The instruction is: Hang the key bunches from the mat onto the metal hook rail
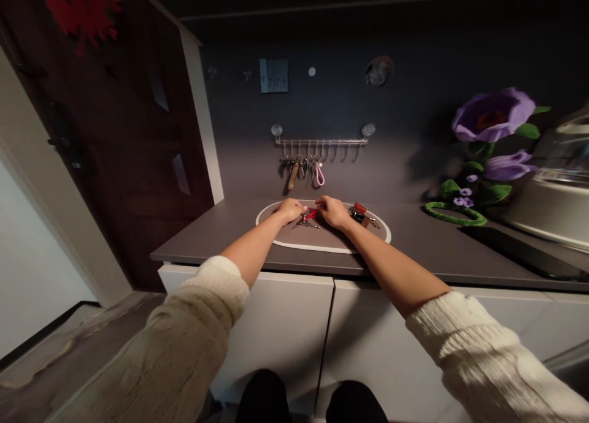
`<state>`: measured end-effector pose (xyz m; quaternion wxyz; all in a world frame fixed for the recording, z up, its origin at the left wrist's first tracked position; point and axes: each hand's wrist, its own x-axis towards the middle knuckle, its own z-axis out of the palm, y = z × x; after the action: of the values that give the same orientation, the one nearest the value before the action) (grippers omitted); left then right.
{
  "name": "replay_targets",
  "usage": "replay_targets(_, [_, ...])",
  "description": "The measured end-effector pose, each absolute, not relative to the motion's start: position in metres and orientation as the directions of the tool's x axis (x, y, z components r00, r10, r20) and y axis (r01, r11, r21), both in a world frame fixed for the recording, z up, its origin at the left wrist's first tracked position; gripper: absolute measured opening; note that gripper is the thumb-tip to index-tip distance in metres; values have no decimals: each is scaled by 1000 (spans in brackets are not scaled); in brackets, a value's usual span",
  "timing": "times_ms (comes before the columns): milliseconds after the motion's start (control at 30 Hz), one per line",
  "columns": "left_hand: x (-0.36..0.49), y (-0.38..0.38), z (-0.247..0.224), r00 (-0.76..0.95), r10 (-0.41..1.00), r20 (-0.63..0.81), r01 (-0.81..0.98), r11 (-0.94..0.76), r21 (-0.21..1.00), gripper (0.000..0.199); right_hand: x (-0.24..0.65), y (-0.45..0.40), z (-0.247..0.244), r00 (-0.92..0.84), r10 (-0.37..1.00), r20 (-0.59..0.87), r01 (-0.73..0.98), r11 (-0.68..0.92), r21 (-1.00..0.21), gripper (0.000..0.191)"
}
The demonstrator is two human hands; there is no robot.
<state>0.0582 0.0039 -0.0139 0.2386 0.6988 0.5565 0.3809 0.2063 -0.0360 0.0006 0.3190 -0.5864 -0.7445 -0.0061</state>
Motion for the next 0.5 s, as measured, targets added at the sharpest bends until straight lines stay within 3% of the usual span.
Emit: replay_targets(500, [59, 15, -23, 223, 949, 224, 312, -287, 906, 13, 204, -29, 2, -128, 875, 468, 899, 302, -318, 26])
